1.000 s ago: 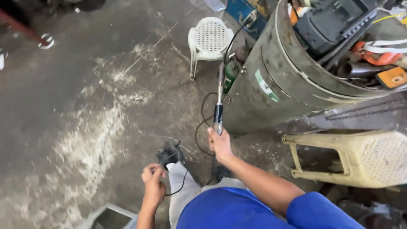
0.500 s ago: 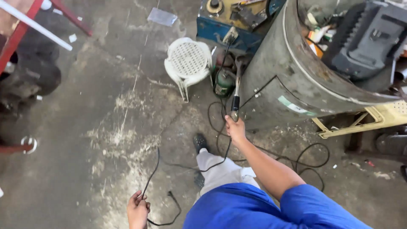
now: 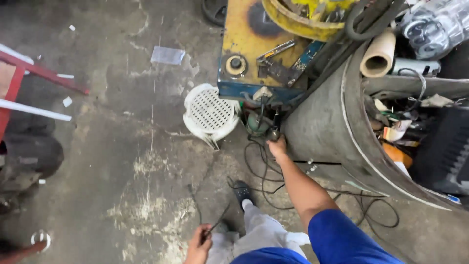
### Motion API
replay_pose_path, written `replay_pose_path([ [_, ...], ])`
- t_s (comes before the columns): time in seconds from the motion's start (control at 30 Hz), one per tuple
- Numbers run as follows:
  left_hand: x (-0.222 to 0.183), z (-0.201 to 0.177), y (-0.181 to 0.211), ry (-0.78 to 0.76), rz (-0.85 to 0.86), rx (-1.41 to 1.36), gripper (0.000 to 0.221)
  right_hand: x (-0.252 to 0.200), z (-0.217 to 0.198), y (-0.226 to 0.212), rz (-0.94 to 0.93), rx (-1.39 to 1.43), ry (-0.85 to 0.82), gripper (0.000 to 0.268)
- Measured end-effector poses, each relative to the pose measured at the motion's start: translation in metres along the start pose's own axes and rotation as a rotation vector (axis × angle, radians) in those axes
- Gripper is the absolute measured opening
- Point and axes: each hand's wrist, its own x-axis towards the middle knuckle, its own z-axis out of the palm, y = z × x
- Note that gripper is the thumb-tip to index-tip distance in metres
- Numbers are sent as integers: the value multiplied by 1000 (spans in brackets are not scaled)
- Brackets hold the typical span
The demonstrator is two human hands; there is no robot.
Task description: Repairing an electric motor by lacing the stator windings with a cord and cutting it with scissors.
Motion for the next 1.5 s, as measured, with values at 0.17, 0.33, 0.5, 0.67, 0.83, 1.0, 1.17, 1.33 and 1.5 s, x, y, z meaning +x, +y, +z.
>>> replay_pose_path([
  [0.17, 87, 48, 45, -287, 166, -48, 46, 38, 26, -7, -326, -104, 247, 69],
  [0.33, 143, 78, 106, -457, 351, 14, 37, 91, 36, -3, -287, -293, 244, 53],
  [0.5, 172, 100, 127, -677, 156, -63, 50, 83, 39, 2, -481, -195, 331, 62],
  [0.67, 227, 147, 133, -761, 194, 4, 48, -80, 13, -2, -337, 53, 299, 55],
  [0.83, 253, 181, 201, -687, 265, 294, 44, -180, 27, 117, -73, 257, 225, 41],
  [1.0, 301, 236, 214, -555, 367, 601, 59, -276, 19, 191, 45, 53, -79, 27],
  [1.17, 331, 248, 186, -640, 250, 280, 58, -369, -43, 211, 417, 61, -15, 29],
  [1.33, 212, 213, 173, -565, 31, 953, 75, -409, -80, 206, 681, 387, 171, 26],
  [1.5, 108, 215, 78, -1338, 387, 1029, 9, -386, -137, 157, 187, 708, 56, 41],
])
